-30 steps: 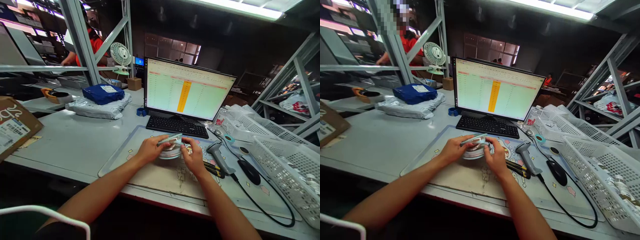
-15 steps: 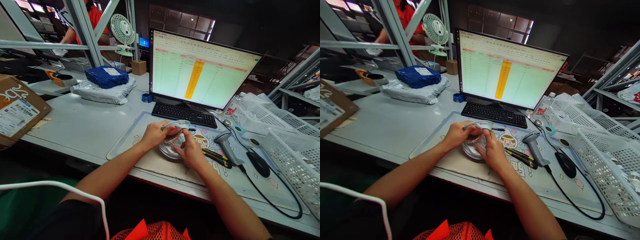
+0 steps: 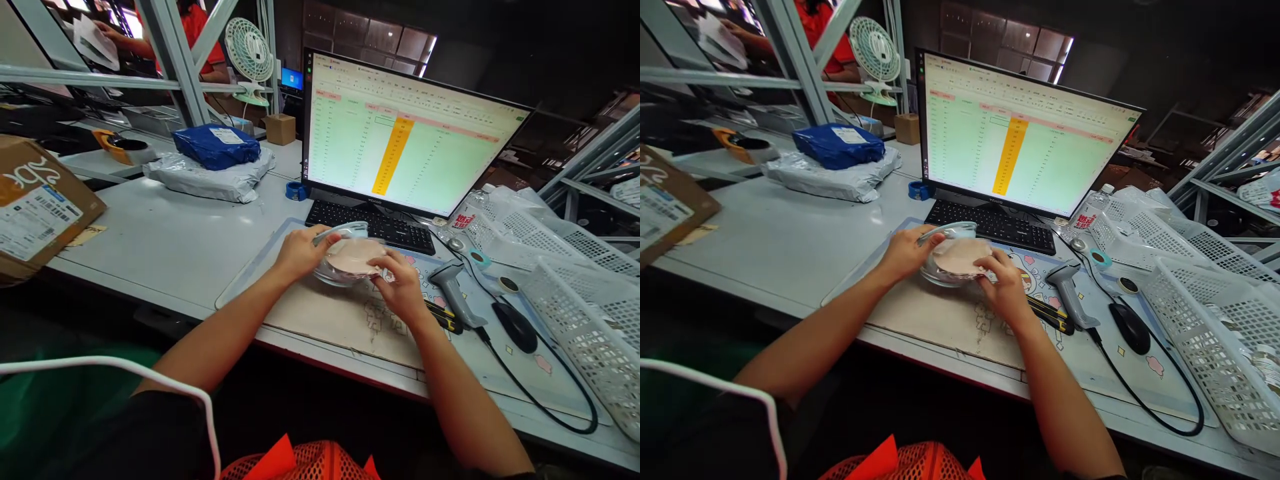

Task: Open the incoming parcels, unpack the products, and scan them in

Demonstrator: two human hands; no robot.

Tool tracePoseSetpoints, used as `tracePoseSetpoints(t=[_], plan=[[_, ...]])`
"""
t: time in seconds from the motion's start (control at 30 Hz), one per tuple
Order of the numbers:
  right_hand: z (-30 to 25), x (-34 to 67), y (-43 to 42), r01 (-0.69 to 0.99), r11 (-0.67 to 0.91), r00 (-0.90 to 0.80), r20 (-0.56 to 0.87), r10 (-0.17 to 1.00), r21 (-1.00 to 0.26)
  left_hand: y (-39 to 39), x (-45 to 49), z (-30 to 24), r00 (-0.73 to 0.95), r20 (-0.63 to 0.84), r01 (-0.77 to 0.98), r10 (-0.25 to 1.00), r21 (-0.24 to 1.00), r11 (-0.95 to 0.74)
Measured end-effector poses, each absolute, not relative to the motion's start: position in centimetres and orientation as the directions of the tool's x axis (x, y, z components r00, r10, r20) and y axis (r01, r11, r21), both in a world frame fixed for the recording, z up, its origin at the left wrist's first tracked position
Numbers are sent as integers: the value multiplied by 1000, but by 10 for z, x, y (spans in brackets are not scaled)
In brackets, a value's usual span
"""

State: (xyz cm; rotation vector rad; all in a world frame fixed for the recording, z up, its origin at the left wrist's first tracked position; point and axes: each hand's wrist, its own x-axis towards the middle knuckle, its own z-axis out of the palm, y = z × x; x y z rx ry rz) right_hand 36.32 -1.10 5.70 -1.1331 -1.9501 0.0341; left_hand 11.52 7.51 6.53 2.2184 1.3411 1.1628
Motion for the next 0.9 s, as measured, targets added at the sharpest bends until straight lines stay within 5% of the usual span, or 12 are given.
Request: tracePoseSetpoints(t=[0.13, 0.4, 0.67, 0.9], plan=[[65, 381, -10, 600, 642, -155, 717, 679, -478, 84, 100, 70, 188, 455, 673, 870, 585, -451], [68, 397, -7, 330, 557, 34, 599, 800, -762, 83, 90, 84, 16, 308, 859, 951, 483, -171], [80, 406, -8, 319, 557, 88, 609, 789, -767, 80, 82, 76, 389, 107, 874, 915, 271, -403], [93, 432, -14, 397, 533, 19, 587, 810, -748, 76, 91, 74, 392, 94, 910, 915, 104, -401]])
